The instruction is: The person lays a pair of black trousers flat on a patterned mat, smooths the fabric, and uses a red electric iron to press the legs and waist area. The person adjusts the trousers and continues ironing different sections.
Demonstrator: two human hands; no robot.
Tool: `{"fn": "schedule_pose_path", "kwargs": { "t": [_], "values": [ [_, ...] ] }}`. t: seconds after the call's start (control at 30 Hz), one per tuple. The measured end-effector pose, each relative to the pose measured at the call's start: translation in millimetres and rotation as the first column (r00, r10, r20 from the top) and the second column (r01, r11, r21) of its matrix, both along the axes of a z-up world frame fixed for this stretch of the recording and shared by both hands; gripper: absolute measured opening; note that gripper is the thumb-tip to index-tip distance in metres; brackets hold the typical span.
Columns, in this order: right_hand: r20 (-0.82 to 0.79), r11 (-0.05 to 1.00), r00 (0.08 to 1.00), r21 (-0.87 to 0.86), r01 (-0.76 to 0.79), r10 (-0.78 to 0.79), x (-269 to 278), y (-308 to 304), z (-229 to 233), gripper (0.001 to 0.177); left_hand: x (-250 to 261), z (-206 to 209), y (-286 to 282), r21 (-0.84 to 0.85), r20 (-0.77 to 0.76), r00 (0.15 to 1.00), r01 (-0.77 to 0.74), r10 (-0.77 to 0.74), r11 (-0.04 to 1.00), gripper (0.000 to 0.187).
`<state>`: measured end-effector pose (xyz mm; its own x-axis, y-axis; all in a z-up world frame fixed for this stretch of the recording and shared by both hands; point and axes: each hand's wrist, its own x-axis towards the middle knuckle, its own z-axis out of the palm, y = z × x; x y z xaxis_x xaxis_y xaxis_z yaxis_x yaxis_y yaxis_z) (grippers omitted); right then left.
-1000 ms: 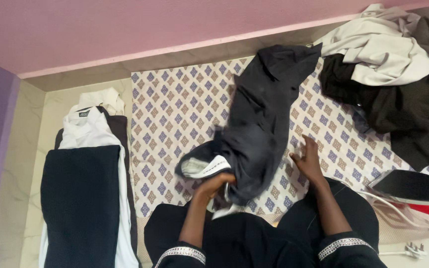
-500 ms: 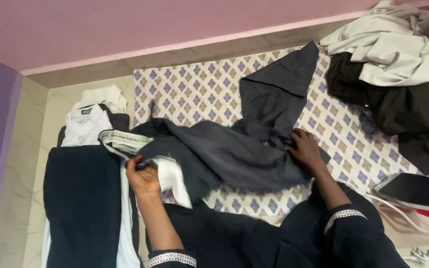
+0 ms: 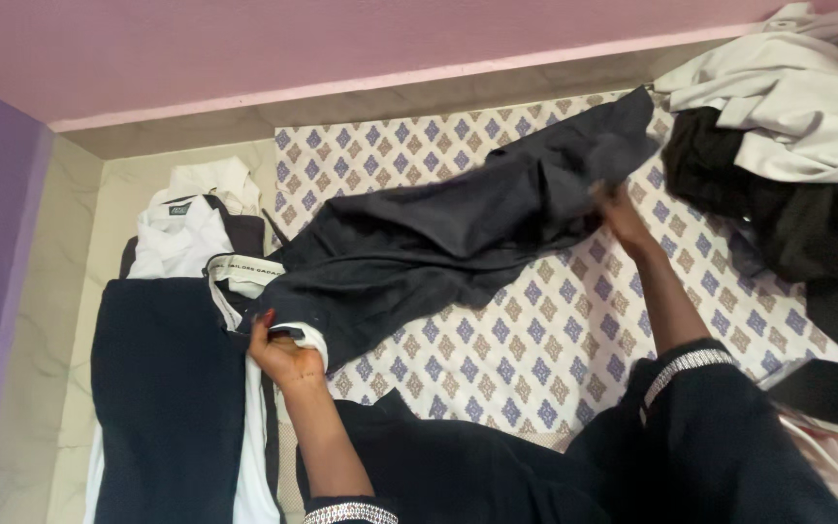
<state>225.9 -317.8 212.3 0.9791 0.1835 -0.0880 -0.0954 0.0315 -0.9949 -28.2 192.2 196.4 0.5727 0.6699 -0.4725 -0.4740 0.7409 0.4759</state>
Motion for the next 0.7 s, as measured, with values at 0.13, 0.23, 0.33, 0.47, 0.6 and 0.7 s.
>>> {"fn": "schedule_pose_path", "kwargs": {
  "t": [0.13, 0.23, 0.33, 0.47, 0.6, 0.7],
  "values": [
    [-0.316, 0.036, 0.947, -0.948, -0.318, 0.055, -3.8, 5.9, -33.2, 0.098, 8.9, -2.7, -7.1, 0.131, -0.12, 0.993, 0.037, -0.021, 0.991, 0.035],
    [-0.03, 0.016, 0.987, -0.999, -0.033, 0.161, -5.5, 3.2, -77.2, 0.076, 15.0, -7.5, -9.7, 0.239, -0.248, 0.969, 0.035, 0.026, 0.97, 0.073],
    [0.221, 0.074, 0.945, -0.975, 0.209, 0.242, -10.5, -18.1, -117.1, 0.046, 14.1, -19.8, -8.1, 0.188, -0.296, 0.955, 0.06, -0.002, 0.98, 0.083],
    [0.195, 0.169, 0.957, -0.973, 0.16, 0.215, -9.4, -38.6, -146.9, 0.035, 16.8, -34.1, -2.4, 0.239, -0.179, 0.984, 0.059, -0.016, 0.969, 0.056],
    [0.021, 0.362, 0.974, -0.93, -0.063, 0.224, -0.6, -92.4, -117.8, 0.026, 23.4, -22.5, 8.8, 0.17, -0.162, 0.976, 0.176, -0.148, 0.97, 0.034],
    [-0.298, 0.388, 0.954, -0.882, -0.268, -0.019, 4.3, -176.8, -29.1, 0.036, 41.5, 23.7, 30.5, 0.051, -0.049, 0.893, 0.45, -0.448, 0.891, 0.027]
  ]
}}
